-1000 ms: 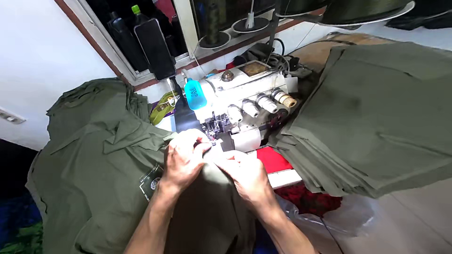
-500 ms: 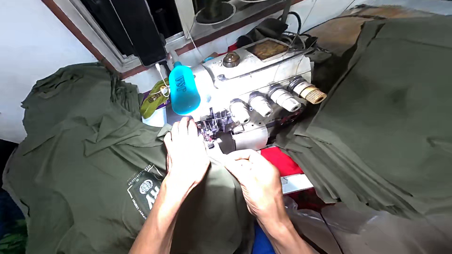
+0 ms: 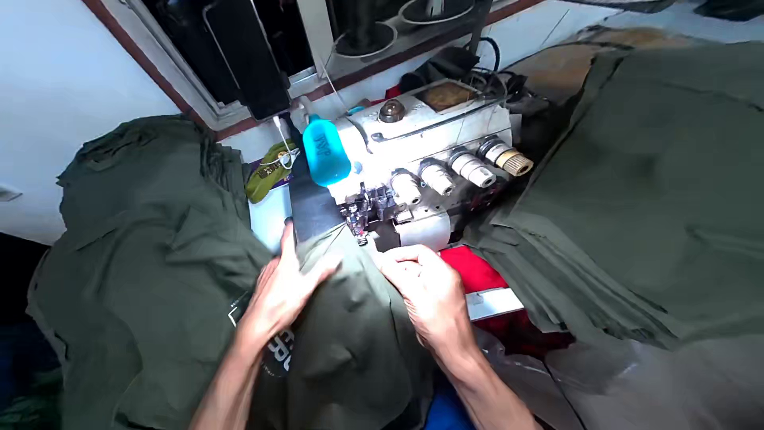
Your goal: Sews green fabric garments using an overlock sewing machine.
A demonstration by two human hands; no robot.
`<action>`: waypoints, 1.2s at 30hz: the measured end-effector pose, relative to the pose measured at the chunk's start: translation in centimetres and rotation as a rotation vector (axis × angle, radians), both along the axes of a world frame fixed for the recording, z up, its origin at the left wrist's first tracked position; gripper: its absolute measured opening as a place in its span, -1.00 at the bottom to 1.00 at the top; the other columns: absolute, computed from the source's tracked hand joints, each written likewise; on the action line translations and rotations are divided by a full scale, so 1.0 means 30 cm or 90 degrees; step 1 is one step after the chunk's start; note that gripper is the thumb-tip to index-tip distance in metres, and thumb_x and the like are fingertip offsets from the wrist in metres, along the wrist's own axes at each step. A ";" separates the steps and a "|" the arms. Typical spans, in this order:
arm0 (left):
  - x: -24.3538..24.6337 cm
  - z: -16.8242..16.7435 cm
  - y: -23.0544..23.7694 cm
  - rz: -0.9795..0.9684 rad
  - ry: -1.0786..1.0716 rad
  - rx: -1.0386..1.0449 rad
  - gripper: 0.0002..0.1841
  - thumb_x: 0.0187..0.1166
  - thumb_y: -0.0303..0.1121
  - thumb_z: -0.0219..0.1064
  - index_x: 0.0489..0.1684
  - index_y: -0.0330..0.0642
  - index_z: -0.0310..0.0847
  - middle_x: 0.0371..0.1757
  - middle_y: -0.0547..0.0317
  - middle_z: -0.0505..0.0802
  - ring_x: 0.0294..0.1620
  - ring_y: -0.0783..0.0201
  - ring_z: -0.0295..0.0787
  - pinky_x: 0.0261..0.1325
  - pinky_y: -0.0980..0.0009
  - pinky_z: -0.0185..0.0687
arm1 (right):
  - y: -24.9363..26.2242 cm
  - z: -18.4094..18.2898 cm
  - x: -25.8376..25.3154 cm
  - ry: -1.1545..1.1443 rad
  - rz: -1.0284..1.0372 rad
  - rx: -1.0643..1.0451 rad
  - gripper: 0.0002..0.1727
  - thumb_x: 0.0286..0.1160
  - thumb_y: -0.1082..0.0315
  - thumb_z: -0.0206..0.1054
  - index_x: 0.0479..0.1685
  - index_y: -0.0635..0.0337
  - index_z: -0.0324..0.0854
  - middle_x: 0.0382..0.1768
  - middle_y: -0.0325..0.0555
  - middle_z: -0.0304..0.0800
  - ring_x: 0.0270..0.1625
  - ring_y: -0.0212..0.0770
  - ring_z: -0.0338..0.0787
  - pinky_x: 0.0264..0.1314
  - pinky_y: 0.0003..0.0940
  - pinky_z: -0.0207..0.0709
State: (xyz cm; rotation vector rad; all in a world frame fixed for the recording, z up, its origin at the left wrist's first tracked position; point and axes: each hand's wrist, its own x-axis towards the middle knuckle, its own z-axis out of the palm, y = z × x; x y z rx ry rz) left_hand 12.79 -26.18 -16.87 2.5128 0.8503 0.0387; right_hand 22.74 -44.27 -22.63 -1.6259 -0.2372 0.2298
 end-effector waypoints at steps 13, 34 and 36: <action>-0.303 0.418 0.166 0.059 -0.199 0.477 -0.46 0.57 -0.29 0.42 0.44 -0.47 0.50 0.43 -0.55 0.59 0.47 -0.59 0.45 0.44 -0.52 0.31 | -0.162 -0.001 -0.365 0.120 0.289 0.036 -0.83 0.44 0.26 0.55 -0.23 0.20 0.84 -0.39 -0.18 0.93 -0.33 -0.33 0.91 -0.15 -0.27 0.84; -0.271 0.124 -0.484 -0.108 -0.381 0.206 -0.72 0.71 -0.29 0.31 -0.29 -0.35 0.76 -0.47 0.06 0.77 -0.43 0.42 0.71 -0.32 0.61 0.62 | -0.077 -0.054 -0.044 -0.018 0.106 -0.033 -0.74 0.53 -0.01 0.40 -0.37 -0.11 0.85 -0.61 -0.54 0.68 -0.55 -0.59 0.56 -0.43 -0.52 0.43; -0.245 0.140 -0.499 -0.101 -0.363 0.212 -0.71 0.72 -0.31 0.29 -0.30 -0.38 0.76 -0.49 0.06 0.76 -0.45 0.41 0.68 -0.34 0.61 0.59 | -0.078 -0.052 -0.052 -0.019 0.088 -0.025 -0.77 0.53 0.03 0.41 -0.32 -0.11 0.87 -0.61 -0.56 0.70 -0.57 -0.63 0.57 -0.46 -0.59 0.44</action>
